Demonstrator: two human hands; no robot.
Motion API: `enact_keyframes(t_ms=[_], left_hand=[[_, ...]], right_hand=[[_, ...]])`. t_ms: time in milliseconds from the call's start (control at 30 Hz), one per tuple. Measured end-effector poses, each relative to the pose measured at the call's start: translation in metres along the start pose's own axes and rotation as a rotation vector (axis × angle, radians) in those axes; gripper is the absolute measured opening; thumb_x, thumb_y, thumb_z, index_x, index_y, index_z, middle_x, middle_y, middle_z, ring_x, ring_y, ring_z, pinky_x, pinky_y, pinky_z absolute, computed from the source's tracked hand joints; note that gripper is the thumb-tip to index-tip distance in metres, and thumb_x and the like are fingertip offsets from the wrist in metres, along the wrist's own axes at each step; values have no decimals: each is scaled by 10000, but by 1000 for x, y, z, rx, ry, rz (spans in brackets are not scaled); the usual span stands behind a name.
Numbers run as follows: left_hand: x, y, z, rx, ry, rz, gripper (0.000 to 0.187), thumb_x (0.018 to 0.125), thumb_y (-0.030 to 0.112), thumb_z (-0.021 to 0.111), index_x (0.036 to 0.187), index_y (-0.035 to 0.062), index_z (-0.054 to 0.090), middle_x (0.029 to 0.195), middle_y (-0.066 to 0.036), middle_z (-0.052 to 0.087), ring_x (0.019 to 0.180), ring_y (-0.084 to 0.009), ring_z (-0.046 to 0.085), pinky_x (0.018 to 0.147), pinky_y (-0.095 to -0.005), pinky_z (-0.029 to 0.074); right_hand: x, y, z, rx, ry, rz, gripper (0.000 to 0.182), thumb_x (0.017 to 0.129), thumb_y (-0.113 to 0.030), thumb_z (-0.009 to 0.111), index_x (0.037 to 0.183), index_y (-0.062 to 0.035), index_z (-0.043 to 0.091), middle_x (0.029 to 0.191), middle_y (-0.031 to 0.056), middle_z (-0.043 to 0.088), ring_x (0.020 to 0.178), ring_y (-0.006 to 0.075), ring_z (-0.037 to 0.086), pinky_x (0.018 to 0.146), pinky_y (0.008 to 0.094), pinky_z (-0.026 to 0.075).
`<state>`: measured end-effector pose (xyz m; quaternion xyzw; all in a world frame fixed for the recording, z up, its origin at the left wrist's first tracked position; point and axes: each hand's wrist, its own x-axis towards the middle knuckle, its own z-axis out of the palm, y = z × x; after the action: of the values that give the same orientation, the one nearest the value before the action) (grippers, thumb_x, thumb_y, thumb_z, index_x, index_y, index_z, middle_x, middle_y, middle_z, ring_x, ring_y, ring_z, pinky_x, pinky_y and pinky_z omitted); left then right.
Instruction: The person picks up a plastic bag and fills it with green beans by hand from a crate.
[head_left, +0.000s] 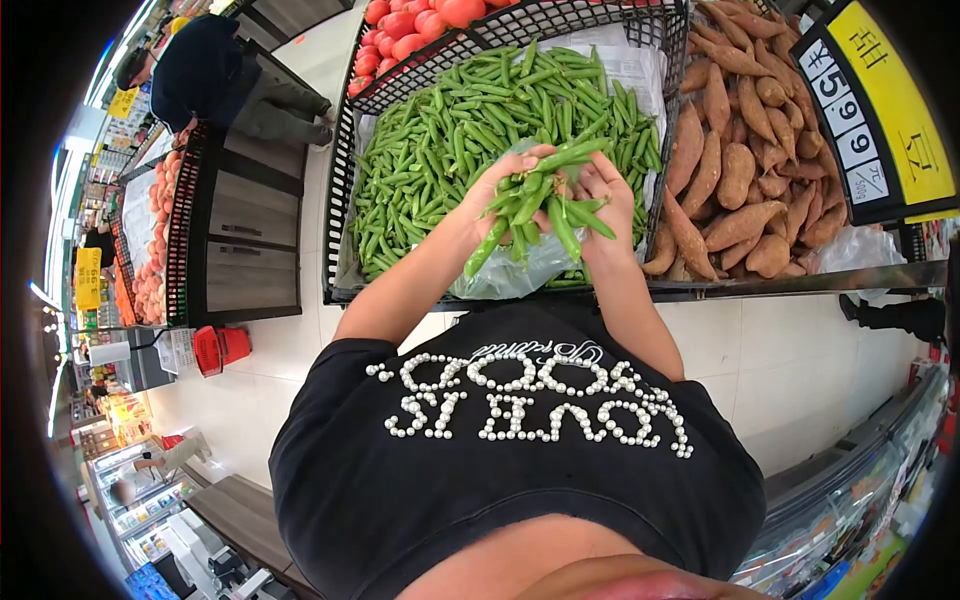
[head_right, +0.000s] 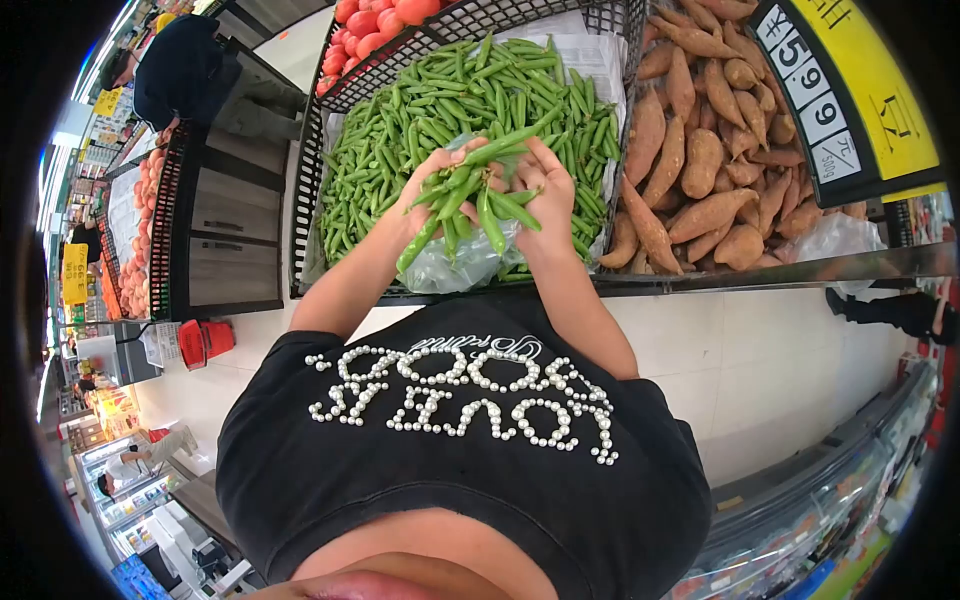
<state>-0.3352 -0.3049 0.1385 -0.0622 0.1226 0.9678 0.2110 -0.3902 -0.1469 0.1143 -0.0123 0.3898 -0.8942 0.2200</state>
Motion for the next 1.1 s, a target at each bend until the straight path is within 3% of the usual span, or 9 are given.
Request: enact_keyframes(t_ms=[133, 333, 433, 567, 700, 733, 867, 1033, 1100], left_hand=[[-13, -14, -22, 173, 237, 31, 429, 830, 167, 611, 1227, 117, 455, 1086, -160, 597, 946, -281, 648, 597, -380, 573], [-27, -21, -39, 426, 449, -135, 400, 788, 80, 606, 1172, 29, 505, 1064, -168, 617, 916, -254, 654, 852, -389, 550], [-33, -24, -35, 569, 423, -186, 391, 788, 77, 608, 1164, 25, 516, 1064, -162, 618, 910, -244, 651, 852, -389, 548], [-38, -33, -33, 486, 346, -292, 345, 836, 138, 630, 1148, 37, 524, 1040, -122, 630, 909, -228, 657, 825, -379, 561], [-41, -34, -43, 525, 232, -343, 422, 818, 178, 655, 1195, 54, 513, 992, -63, 604, 771, -172, 654, 628, -284, 569], [-41, -33, -33, 579, 257, -365, 422, 827, 216, 653, 1194, 59, 518, 939, -48, 609, 670, -134, 633, 501, -249, 527], [-36, -40, -31, 589, 324, -458, 400, 840, 231, 644, 1184, 76, 512, 850, -36, 618, 556, -123, 581, 428, -238, 470], [-25, -50, -33, 273, 570, -275, 322, 854, 178, 623, 1145, 88, 520, 849, -54, 641, 524, -134, 568, 433, -239, 476], [-25, -48, -35, 285, 648, -183, 298, 864, 178, 610, 1137, 90, 527, 882, -63, 649, 536, -133, 571, 434, -240, 479]], right_hand=[[0, -12, 11, 127, 265, 23, 328, 911, 62, 453, 1229, 7, 515, 1066, 92, 592, 598, 67, 478, 511, 213, 409], [-10, -20, 8, 155, 91, -66, 216, 912, 67, 462, 1095, -16, 541, 1006, 91, 596, 534, 72, 413, 437, 227, 324], [-12, -17, 12, 133, 71, -126, 169, 909, 67, 470, 1031, -26, 542, 990, 90, 604, 542, 76, 429, 449, 226, 345], [-2, -11, 9, 33, 160, -233, 155, 901, 75, 484, 1000, -31, 540, 955, 86, 613, 593, 80, 465, 531, 238, 415], [0, -6, 2, -24, 222, -355, 152, 900, 83, 491, 984, -33, 542, 952, 88, 614, 653, 88, 494, 639, 256, 475], [-2, -8, 4, -33, 230, -383, 150, 900, 84, 492, 979, -33, 542, 952, 88, 614, 667, 90, 500, 672, 263, 494], [-13, -14, 18, 42, 144, -335, 139, 908, 83, 487, 972, -31, 535, 949, 88, 612, 620, 92, 476, 771, 320, 539], [-14, -17, 11, 77, -82, -335, 140, 902, 90, 495, 987, -17, 524, 955, 88, 605, 569, 88, 437, 812, 358, 543], [-3, -18, -3, -35, -5, -317, 148, 894, 97, 499, 993, -9, 527, 952, 92, 603, 566, 87, 432, 820, 360, 539]])
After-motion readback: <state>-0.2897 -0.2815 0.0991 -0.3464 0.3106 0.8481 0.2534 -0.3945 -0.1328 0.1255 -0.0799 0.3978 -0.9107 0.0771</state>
